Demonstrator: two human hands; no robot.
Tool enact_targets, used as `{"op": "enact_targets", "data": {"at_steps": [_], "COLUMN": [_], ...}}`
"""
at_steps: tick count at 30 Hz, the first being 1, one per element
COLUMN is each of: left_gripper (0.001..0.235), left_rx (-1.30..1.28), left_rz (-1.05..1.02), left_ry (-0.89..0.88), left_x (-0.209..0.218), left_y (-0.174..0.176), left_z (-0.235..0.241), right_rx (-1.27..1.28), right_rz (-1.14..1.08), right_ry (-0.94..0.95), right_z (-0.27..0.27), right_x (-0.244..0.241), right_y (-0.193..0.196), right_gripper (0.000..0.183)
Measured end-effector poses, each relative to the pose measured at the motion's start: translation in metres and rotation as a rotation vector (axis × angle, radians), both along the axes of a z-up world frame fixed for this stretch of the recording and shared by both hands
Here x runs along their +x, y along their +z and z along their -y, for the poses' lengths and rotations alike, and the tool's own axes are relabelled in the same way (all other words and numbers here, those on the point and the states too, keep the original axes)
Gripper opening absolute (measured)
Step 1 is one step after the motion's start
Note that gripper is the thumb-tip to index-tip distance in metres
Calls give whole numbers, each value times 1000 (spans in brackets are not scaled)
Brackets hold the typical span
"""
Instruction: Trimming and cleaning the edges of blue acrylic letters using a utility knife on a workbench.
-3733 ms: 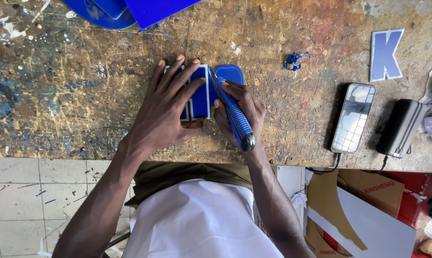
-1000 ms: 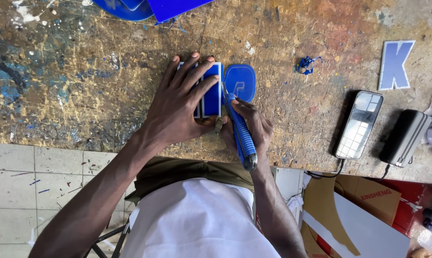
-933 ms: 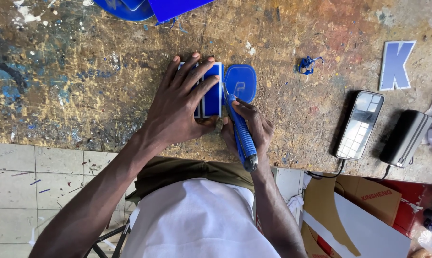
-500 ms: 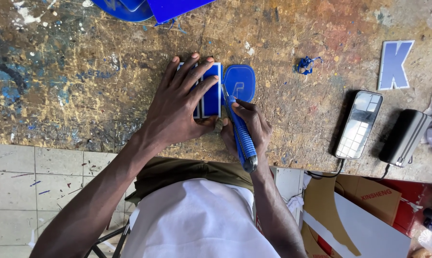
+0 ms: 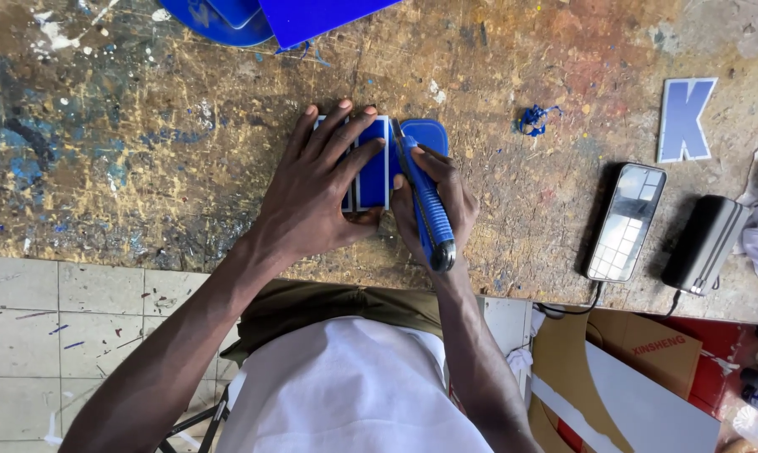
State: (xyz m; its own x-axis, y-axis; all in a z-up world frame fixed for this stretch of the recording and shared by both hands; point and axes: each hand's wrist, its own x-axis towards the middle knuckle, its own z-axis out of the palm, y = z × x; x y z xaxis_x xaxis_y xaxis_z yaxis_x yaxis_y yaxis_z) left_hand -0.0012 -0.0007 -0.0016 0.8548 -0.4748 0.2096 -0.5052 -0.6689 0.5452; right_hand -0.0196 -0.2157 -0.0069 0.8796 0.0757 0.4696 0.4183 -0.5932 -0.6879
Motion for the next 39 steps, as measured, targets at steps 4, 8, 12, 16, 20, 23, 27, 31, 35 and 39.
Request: {"op": "enact_targets", "data": {"at_steps": [4, 8, 12, 16, 20, 23, 27, 31, 35, 39], "left_gripper": [94, 93, 91, 89, 88, 89, 93, 91, 84, 80], "left_rx": [10, 14, 8, 0, 5, 11, 18, 22, 2, -16], "left_rz": [-6, 10, 7, 7, 1, 16, 19, 23, 28, 32], "left_ry": [-16, -9, -10, -13, -11, -7, 4, 12, 14, 2], "left_x": [0, 1, 1, 3, 1, 3, 2, 1, 1, 2], "left_y": [-2, -2, -2, 0, 1, 0, -2, -1, 0, 4], "left_z": [-1, -1, 0, 0, 0, 2, 2, 2, 1, 2], "right_rx": [23, 5, -37, -67, -97, -85, -43, -60, -46, -44], "right_rz": [-27, -24, -31, -17, -16, -6, -29, -10, -39, -29], "right_ry": [1, 19, 15, 15, 15, 29, 51, 44, 60, 53], "right_z": [0, 1, 2, 4, 4, 4, 5, 10, 14, 14], "right_x": [-1, 0, -1, 1, 0, -1, -1, -12, -22, -26], "right_y": [0, 0, -2, -8, -5, 2, 6, 4, 3, 6], "right_gripper": [31, 30, 30, 30, 30, 27, 26, 29, 26, 26]}}
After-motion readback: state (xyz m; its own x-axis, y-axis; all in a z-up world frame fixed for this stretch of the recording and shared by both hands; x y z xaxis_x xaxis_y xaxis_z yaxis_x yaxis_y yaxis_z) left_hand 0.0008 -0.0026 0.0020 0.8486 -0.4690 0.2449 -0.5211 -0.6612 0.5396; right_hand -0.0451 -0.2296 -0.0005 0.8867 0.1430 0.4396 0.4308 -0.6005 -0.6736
